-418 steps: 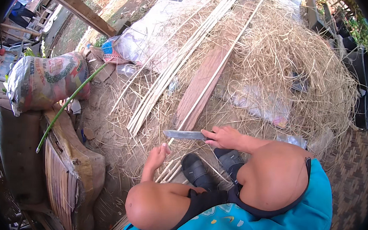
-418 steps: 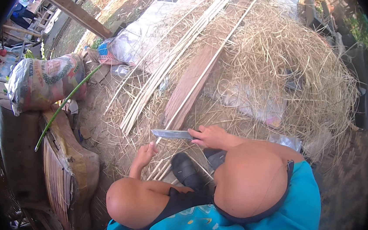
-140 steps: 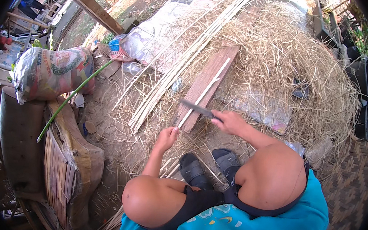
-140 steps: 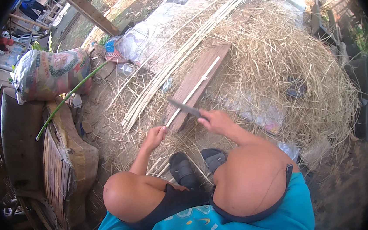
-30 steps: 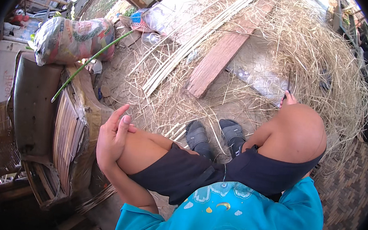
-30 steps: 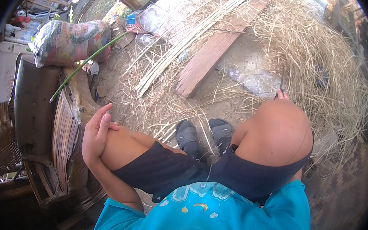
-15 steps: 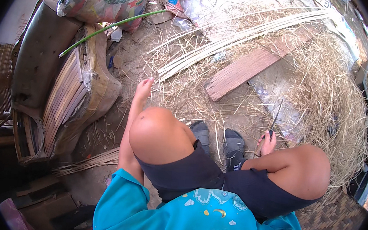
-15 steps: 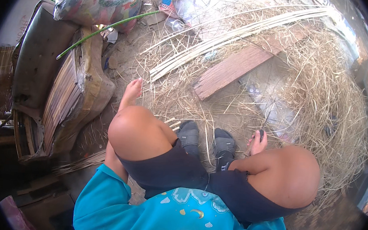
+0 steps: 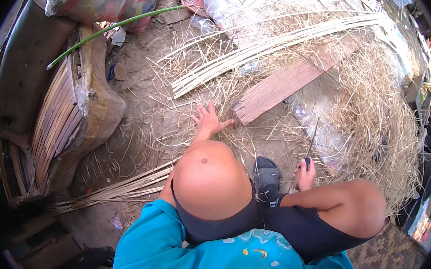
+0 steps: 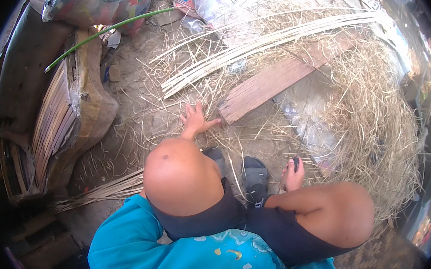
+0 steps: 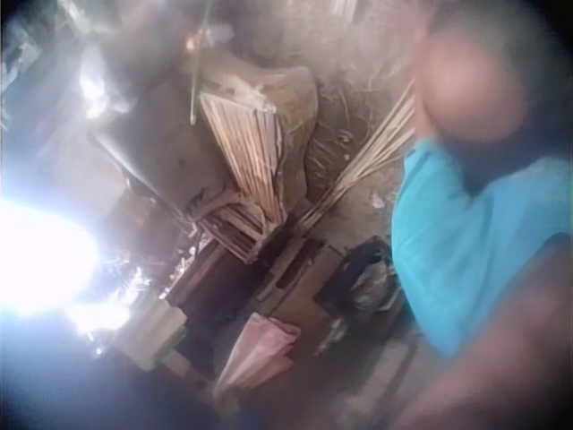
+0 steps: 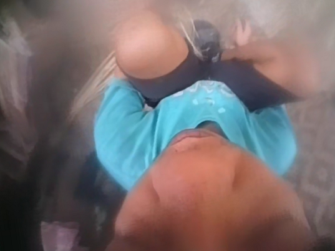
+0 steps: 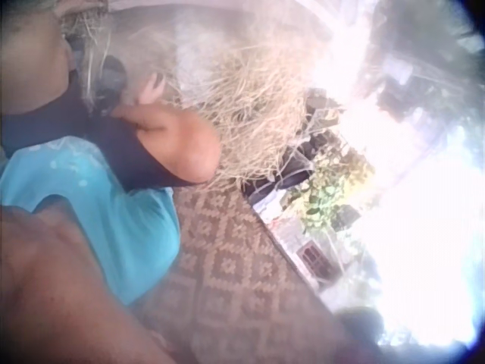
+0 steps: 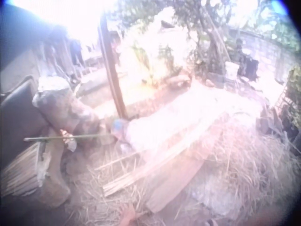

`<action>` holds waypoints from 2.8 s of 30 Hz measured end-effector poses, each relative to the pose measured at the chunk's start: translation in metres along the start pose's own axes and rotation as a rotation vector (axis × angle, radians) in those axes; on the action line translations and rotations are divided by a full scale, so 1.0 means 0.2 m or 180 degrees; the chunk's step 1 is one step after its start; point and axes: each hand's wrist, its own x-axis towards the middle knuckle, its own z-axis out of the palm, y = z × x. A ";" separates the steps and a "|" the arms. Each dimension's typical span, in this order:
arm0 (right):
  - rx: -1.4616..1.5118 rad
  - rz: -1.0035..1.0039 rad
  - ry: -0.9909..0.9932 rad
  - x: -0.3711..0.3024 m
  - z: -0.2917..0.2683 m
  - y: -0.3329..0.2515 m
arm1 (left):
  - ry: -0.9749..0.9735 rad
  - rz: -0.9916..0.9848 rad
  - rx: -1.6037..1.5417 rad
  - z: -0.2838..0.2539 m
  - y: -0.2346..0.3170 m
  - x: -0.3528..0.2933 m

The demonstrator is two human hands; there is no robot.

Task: The person sits on the ground and uses a knife to split long bamboo poles into thin strips. They repeatedly strike the bamboo against a wooden plank to separate the layers and then place the finished strips on a pile.

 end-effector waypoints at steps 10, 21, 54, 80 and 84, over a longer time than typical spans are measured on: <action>0.0022 -0.0173 -0.0101 0.00 0.03 -0.01 | 0.0140 0.0286 -0.1778 -0.23 -0.24 -0.07; 0.0566 -0.0234 0.0496 0.00 0.04 -0.03 | 0.0534 0.2398 0.0583 0.07 0.02 -0.39; 0.1563 -0.2025 0.2126 -0.61 -0.69 -0.63 | -0.1278 0.4127 0.3285 -0.58 2.65 -1.03; -0.1750 0.0101 0.0231 0.41 -1.12 -0.54 | -0.1125 0.3127 0.1909 -1.10 1.10 -0.46; -0.2987 -0.0584 0.0092 0.41 -0.99 -0.48 | -0.1296 0.3428 0.1787 -1.07 1.20 -0.59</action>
